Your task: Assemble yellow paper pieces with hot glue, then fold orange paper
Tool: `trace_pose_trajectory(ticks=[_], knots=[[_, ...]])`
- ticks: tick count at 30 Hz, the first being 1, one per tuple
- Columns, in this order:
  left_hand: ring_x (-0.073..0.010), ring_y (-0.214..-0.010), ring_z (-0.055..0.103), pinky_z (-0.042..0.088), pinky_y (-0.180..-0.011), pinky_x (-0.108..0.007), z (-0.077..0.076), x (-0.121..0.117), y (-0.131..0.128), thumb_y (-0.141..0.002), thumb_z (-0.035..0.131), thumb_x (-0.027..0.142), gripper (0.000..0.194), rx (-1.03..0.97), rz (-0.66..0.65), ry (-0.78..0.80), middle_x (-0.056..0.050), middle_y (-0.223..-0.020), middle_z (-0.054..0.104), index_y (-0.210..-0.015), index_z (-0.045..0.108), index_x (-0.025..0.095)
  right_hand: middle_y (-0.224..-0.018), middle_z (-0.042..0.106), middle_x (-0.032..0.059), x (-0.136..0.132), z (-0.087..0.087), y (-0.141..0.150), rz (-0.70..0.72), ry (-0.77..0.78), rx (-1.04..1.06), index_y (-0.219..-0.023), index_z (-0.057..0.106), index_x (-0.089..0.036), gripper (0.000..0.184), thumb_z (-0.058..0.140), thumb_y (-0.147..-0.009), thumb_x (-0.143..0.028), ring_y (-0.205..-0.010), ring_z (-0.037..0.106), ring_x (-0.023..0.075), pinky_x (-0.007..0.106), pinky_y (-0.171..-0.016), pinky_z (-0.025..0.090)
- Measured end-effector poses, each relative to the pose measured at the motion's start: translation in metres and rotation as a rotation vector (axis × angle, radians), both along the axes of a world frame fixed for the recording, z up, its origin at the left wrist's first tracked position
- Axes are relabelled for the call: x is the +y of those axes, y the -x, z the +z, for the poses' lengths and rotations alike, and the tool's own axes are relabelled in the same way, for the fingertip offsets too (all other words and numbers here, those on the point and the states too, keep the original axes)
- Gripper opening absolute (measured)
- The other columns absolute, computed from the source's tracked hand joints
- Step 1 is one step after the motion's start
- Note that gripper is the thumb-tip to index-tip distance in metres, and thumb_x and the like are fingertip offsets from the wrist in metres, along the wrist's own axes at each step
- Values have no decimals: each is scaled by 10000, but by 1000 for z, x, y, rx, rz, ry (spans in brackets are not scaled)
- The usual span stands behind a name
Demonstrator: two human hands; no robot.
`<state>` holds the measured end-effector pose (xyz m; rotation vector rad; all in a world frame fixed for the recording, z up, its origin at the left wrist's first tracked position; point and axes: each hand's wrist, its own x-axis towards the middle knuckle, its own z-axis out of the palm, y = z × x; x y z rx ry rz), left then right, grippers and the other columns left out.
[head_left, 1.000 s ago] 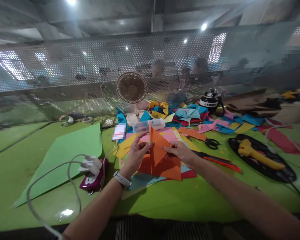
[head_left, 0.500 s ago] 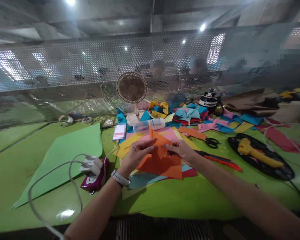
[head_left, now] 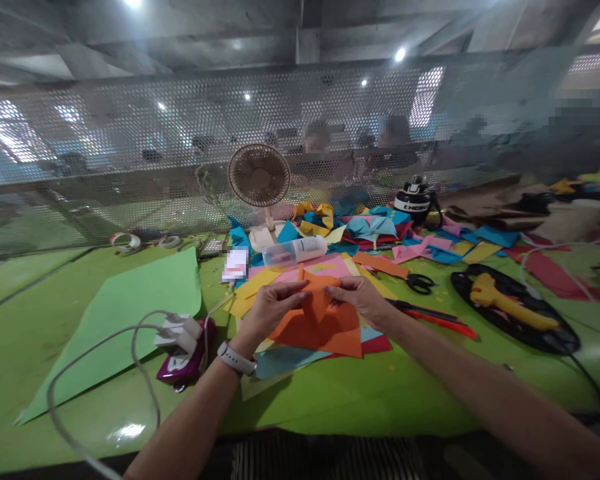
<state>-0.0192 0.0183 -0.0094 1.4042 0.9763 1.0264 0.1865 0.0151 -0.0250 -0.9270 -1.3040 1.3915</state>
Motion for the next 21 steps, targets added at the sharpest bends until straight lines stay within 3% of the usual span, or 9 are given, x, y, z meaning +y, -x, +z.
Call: trace_pose_trajectory(ticks=[6, 10, 12, 17, 21], knots=[[-170, -749, 668, 560, -756, -318, 4, -3, -2, -688, 751, 345, 298, 64, -11, -70, -51, -848, 734, -921, 743, 159, -647, 579, -17, -3, 4, 0, -80, -235, -78, -671, 705, -202, 234, 726, -697, -434, -626, 510, 122, 257, -607, 408], [-143, -689, 643, 551, -702, -282, 10, -8, -3, -699, 739, 357, 259, 75, -42, -56, -35, -775, 717, -880, 747, 172, -926, 591, 30, -4, 5, -2, -260, -468, -151, -720, 718, -236, 159, 738, -707, -393, -918, 553, 179, 301, -831, 430], [-127, -650, 622, 541, -677, -265, 11, -9, -3, -699, 742, 369, 255, 72, -69, -14, -26, -728, 699, -858, 744, 170, -1005, 596, 38, -5, 6, -2, -295, -489, -142, -726, 709, -240, 158, 749, -698, -390, -1003, 544, 199, 328, -905, 411], [-104, -610, 579, 503, -642, -238, 7, -8, 0, -705, 741, 397, 262, 51, -134, 70, -12, -679, 656, -806, 721, 156, -720, 643, 14, -9, 8, 0, -191, -301, -74, -725, 683, -215, 217, 728, -709, -427, -687, 579, 168, 294, -650, 469], [-128, -684, 584, 472, -696, -251, 9, -10, -2, -745, 702, 400, 240, 93, -167, -30, -24, -709, 653, -752, 707, 161, -673, 630, 8, -12, 8, 2, -223, -341, -127, -701, 662, -197, 226, 712, -727, -416, -629, 555, 148, 264, -586, 441]])
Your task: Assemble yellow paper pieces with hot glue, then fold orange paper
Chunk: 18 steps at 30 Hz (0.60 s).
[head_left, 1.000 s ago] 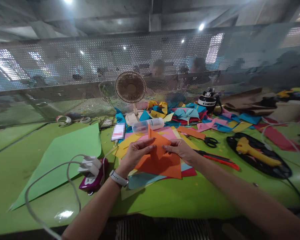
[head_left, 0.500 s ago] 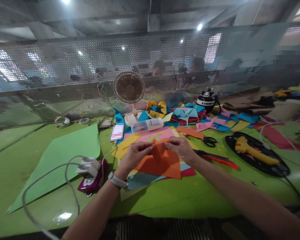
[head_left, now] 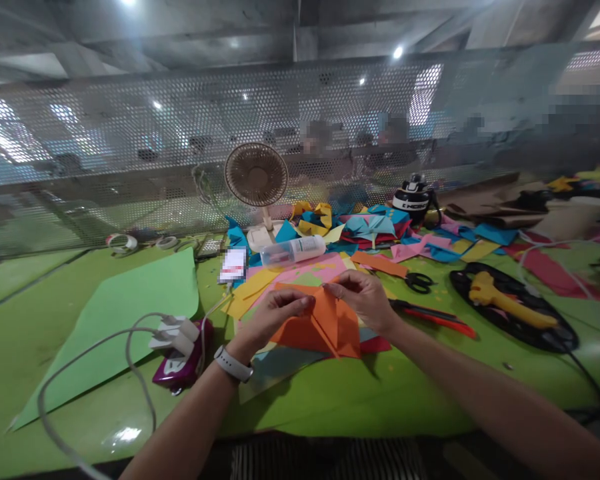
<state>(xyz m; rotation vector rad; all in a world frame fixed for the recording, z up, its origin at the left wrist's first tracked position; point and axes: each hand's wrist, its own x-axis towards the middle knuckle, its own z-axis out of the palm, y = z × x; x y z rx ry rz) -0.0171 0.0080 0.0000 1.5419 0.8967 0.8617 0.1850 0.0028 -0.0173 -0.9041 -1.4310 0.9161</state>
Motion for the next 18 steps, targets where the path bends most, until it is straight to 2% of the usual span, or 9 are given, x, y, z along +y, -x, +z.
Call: trace_pose_trajectory(ticks=[2, 5, 8, 11, 18], knots=[[-147, -765, 589, 459, -750, -267, 2, -2, -3, -730, 716, 389, 229, 6, 4, -73, -39, -791, 662, -729, 698, 160, -653, 622, 3, -1, -1, 1, 18, -7, -19, -699, 653, -189, 235, 710, -727, -415, -598, 541, 137, 251, -551, 428], [-158, -818, 582, 445, -769, -281, 0, -5, -7, -685, 760, 357, 257, -28, -37, -10, -46, -892, 661, -840, 696, 163, -626, 609, -8, -3, -1, 2, 47, 0, -23, -693, 643, -177, 244, 711, -725, -409, -566, 521, 123, 238, -520, 410], [-131, -722, 557, 423, -694, -256, -5, -6, -8, -709, 745, 345, 241, -6, -115, 96, -25, -784, 643, -828, 686, 144, -612, 595, -16, -6, 2, 4, 35, 23, -29, -679, 634, -172, 245, 718, -719, -399, -554, 500, 112, 230, -508, 394], [-106, -649, 517, 386, -629, -230, -10, -6, -8, -714, 742, 339, 222, -5, -114, 130, -2, -690, 606, -732, 664, 133, -590, 566, -25, -8, 4, 5, 36, 54, -37, -664, 621, -170, 259, 719, -713, -405, -540, 469, 104, 228, -495, 372], [-76, -591, 482, 360, -583, -206, -14, -3, -7, -679, 773, 314, 239, -67, -152, 261, 17, -634, 569, -679, 636, 119, -580, 521, -37, -7, 3, 6, 46, 79, -45, -644, 579, -173, 290, 709, -715, -423, -542, 445, 104, 230, -499, 359]])
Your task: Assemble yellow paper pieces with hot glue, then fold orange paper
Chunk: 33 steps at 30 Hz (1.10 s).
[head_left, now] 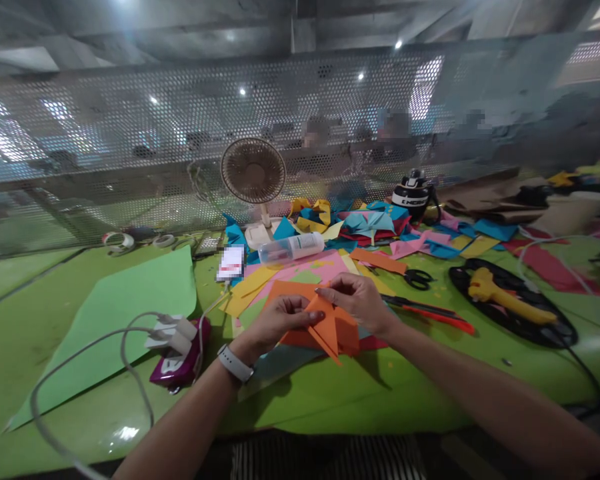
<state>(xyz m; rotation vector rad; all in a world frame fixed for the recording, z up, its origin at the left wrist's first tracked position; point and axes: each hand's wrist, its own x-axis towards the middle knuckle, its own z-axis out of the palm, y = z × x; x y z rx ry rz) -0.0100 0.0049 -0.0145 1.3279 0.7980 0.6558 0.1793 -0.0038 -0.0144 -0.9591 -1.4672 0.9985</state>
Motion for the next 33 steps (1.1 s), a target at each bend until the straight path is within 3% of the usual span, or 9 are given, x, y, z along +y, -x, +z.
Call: trace_pose_trajectory(ticks=[5, 10, 18, 21, 24, 27, 30, 33], knots=[[-74, -589, 511, 380, -597, -199, -1, -3, -5, -650, 798, 304, 316, -70, 87, 41, 44, -633, 575, -880, 639, 158, -586, 544, -31, 3, -2, -2, -11, -22, -57, -635, 574, -178, 288, 693, -725, -425, -550, 468, 113, 231, -505, 371], [-74, -580, 486, 358, -577, -208, -4, 1, -5, -649, 790, 349, 271, 18, 127, -33, 20, -633, 576, -683, 633, 130, -571, 544, -31, 3, -2, -2, -11, -31, -92, -622, 568, -178, 296, 700, -718, -425, -537, 462, 111, 234, -502, 371], [-60, -522, 431, 325, -520, -196, -9, 2, -3, -660, 778, 366, 275, 37, 98, -11, 33, -560, 531, -621, 643, 130, -574, 531, -35, 2, 1, -3, -7, -24, -109, -616, 576, -173, 297, 679, -738, -424, -543, 447, 103, 233, -520, 373], [-83, -618, 526, 409, -585, -197, -3, 0, -1, -738, 714, 340, 238, -58, 124, 30, -4, -729, 611, -891, 697, 157, -544, 509, -40, 6, 1, -4, -22, 48, -2, -609, 572, -171, 319, 675, -735, -445, -512, 453, 98, 225, -490, 372], [-155, -867, 591, 480, -793, -283, 4, -3, 2, -762, 656, 247, 426, -207, 65, 2, -45, -946, 636, -1184, 604, 220, -525, 514, -41, 11, 0, -6, -86, 158, 127, -606, 577, -167, 333, 701, -703, -460, -474, 473, 93, 219, -466, 390], [-195, -992, 576, 462, -892, -334, 4, -5, 1, -714, 682, 173, 555, -207, 18, -142, -63, -1026, 636, -1250, 550, 224, -538, 538, -38, 15, -3, -7, -111, 234, 232, -622, 586, -166, 348, 721, -671, -483, -464, 496, 94, 219, -463, 421], [-176, -882, 618, 491, -811, -307, -1, -5, -5, -723, 712, 212, 478, -97, 161, -314, -74, -1000, 664, -1185, 592, 196, -549, 556, -33, 15, -5, -6, -115, 260, 268, -634, 594, -167, 370, 722, -656, -514, -469, 514, 102, 236, -476, 457], [-159, -756, 625, 504, -718, -281, -4, -5, -10, -740, 706, 294, 258, -41, 327, -389, -64, -883, 695, -960, 697, 159, -574, 572, -18, 12, -3, -3, -101, 276, 277, -634, 585, -165, 389, 693, -681, -536, -492, 542, 111, 248, -497, 478]])
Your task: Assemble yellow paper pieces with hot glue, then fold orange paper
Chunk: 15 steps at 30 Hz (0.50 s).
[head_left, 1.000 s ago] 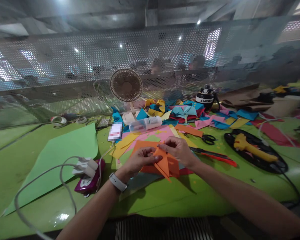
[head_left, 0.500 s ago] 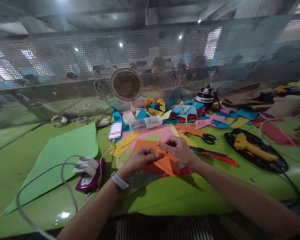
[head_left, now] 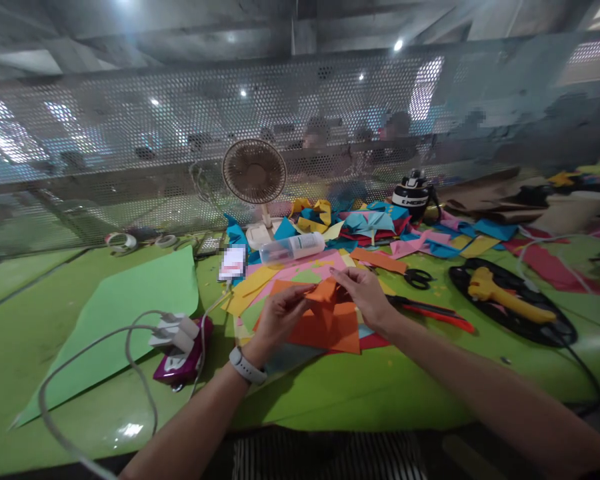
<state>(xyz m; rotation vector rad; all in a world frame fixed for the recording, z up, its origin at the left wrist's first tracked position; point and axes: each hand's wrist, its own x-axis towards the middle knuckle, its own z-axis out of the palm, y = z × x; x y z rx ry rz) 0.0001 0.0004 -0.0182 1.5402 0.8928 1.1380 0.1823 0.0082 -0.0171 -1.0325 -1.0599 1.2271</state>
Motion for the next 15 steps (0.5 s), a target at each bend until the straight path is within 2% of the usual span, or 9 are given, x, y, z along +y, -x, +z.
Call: trace_pose_trajectory(ticks=[2, 5, 8, 11, 15], knots=[[-149, -692, 612, 505, -677, -275, 0, 2, 0, -742, 702, 332, 208, -38, 48, 44, -41, -783, 693, -848, 716, 154, -608, 580, -20, -2, 4, 1, -16, 0, 25, -671, 570, -172, 376, 674, -705, -531, -501, 557, 112, 249, -503, 485], [-110, -589, 566, 482, -609, -243, 0, 5, 4, -731, 716, 359, 217, -112, 39, 158, -2, -663, 652, -802, 716, 154, -720, 610, -35, -4, 8, 1, -18, -2, 96, -854, 546, -202, 341, 720, -681, -439, -524, 587, 114, 259, -513, 506], [-82, -545, 530, 456, -575, -218, -1, 7, 6, -710, 741, 369, 233, -108, -19, 244, 8, -633, 628, -780, 716, 149, -806, 652, -19, -5, 5, 1, 126, 31, 77, -1003, 545, -214, 437, 759, -635, -312, -586, 619, 123, 246, -522, 503], [-103, -595, 569, 475, -616, -242, -2, 5, 4, -688, 760, 378, 266, -97, -66, 310, -14, -692, 659, -820, 723, 150, -783, 683, 3, -6, -2, 3, 267, 34, 49, -910, 635, -177, 319, 759, -627, -258, -636, 631, 133, 249, -577, 499], [-101, -615, 576, 480, -628, -237, 2, 3, 2, -686, 766, 360, 274, -144, -97, 354, -23, -743, 673, -851, 721, 146, -731, 702, 7, -8, -3, 4, 266, 25, 67, -801, 693, -165, 203, 750, -640, -277, -621, 629, 135, 263, -605, 491]])
